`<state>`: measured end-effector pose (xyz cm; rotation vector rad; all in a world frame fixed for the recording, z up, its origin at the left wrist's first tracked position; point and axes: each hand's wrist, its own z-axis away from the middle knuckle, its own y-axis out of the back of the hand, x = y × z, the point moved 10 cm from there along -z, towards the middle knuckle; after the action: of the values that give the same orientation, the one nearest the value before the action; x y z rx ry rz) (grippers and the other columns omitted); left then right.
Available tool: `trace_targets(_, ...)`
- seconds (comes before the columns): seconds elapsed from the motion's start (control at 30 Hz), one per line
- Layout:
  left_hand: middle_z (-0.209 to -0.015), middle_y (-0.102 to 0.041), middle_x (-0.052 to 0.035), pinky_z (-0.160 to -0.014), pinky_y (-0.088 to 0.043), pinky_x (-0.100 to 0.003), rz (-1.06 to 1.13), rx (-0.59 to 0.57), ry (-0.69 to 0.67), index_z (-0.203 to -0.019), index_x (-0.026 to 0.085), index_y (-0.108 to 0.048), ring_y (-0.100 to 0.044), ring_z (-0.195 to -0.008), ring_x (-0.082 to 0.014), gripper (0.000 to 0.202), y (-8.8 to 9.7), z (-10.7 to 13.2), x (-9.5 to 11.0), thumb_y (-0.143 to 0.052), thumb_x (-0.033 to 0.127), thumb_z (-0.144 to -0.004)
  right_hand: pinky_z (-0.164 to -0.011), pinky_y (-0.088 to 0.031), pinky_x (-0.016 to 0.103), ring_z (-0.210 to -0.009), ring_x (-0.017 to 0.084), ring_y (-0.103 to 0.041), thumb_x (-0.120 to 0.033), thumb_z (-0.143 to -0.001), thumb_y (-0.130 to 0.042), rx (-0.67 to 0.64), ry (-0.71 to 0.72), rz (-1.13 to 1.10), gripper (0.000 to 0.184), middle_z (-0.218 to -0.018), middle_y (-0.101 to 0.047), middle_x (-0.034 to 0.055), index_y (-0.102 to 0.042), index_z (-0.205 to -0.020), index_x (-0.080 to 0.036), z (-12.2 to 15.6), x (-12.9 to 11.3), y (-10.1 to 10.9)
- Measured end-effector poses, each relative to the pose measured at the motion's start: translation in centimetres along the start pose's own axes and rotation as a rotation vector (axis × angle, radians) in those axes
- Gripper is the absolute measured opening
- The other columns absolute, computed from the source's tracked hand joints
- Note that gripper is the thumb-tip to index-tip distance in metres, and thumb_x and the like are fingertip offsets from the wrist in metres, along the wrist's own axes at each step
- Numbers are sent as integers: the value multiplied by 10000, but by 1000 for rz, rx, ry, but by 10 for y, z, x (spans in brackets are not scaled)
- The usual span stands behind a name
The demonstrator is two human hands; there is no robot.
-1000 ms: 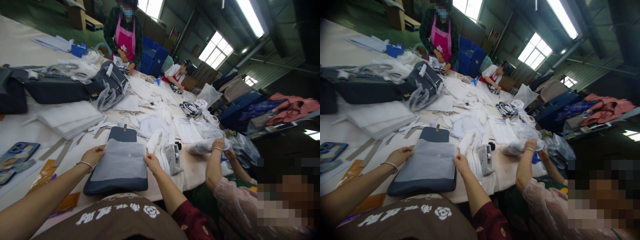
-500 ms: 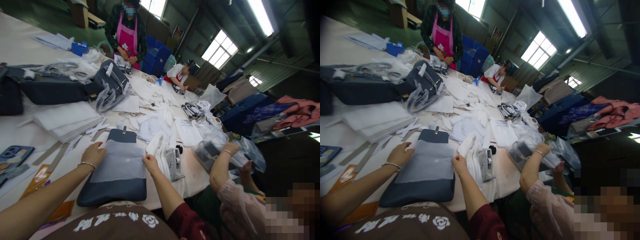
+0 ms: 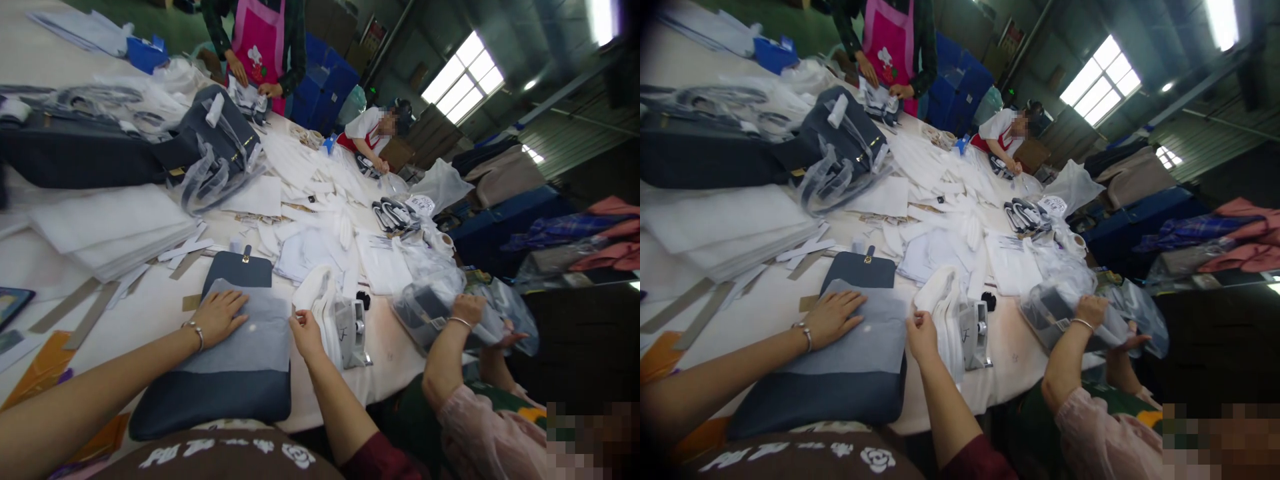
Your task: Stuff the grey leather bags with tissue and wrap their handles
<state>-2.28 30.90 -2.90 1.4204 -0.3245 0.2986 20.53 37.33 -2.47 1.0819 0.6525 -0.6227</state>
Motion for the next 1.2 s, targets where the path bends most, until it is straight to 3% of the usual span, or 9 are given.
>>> trace_targets(0.1,-1396,-465,-122,-1061,-202,-493,-12,21,24,-1333,181,-516,-362,-1291,-318,544,-2,7,-2,-395,488,-900,-941,-402,366,-1029,221,-531,-298,-820,-555,91,324,294,400,-1170,-549,127,-540,-1195,-159,7,-58,8)
trace_targets(0.17,-1403,-458,-121,-1066,-191,-496,-17,39,54,-1331,189,-520,-347,-1303,-322,540,-1,10,-4,-406,485,-894,-1040,-313,391,-1192,240,-435,-299,-843,-546,-21,513,463,404,-1287,-497,116,-538,-1234,-198,13,-92,-15)
trace_targets(0.27,-1410,-450,-122,-1065,-194,-506,-11,53,99,-1333,191,-520,-333,-1315,-333,549,-1,11,-10,-410,491,-886,-1078,-240,445,-1275,273,-355,-364,-857,-549,-183,615,637,432,-1386,-429,117,-517,-1259,-209,11,-113,-51)
trace_targets(0.43,-1409,-449,-126,-1063,-205,-515,5,37,123,-1351,173,-500,-323,-1323,-337,574,-3,9,-17,-392,499,-891,-1068,-197,513,-1224,297,-404,-448,-841,-563,-256,593,731,472,-1284,-516,136,-510,-1232,-189,-2,-108,-74)
trace_targets(0.67,-1399,-462,-121,-1061,-216,-508,31,11,87,-1345,195,-503,-347,-1309,-318,555,-5,8,-14,-398,500,-893,-1073,-166,525,-1264,316,-358,-532,-750,-651,-272,620,741,678,-1354,-447,161,-455,-1297,-184,2,-111,-65)
trace_targets(0.8,-1405,-456,-115,-1065,-206,-514,41,12,43,-1343,207,-501,-352,-1309,-309,551,-7,8,-11,-392,510,-896,-1075,-200,487,-1290,287,-344,-489,-829,-573,-314,745,737,561,-1403,-413,136,-467,-1293,-191,-3,-131,-83)
trace_targets(0.93,-1396,-464,-122,-1064,-213,-514,47,18,16,-1335,199,-508,-377,-1294,-309,561,-5,9,-11,-390,524,-894,-954,-353,442,-1067,279,-539,-456,-868,-524,-431,731,843,406,-1136,-608,141,-579,-1141,-160,-14,-122,-105)
trace_targets(1.03,-1383,-478,-123,-1059,-250,-475,57,14,3,-1329,191,-514,-410,-1267,-293,561,-2,9,-13,-390,522,-893,-831,-413,409,-929,278,-582,-459,-881,-494,-402,686,895,375,-985,-635,139,-617,-1046,-146,-19,-111,-101)
trace_targets(1.2,-1263,-572,-133,-987,-349,-411,89,2,69,-1300,162,-533,-507,-1152,-284,557,4,-1,-29,-364,513,-901,-808,-412,372,-946,261,-558,-468,-859,-526,-330,684,803,354,-981,-614,110,-611,-1039,-175,-18,-110,-89)
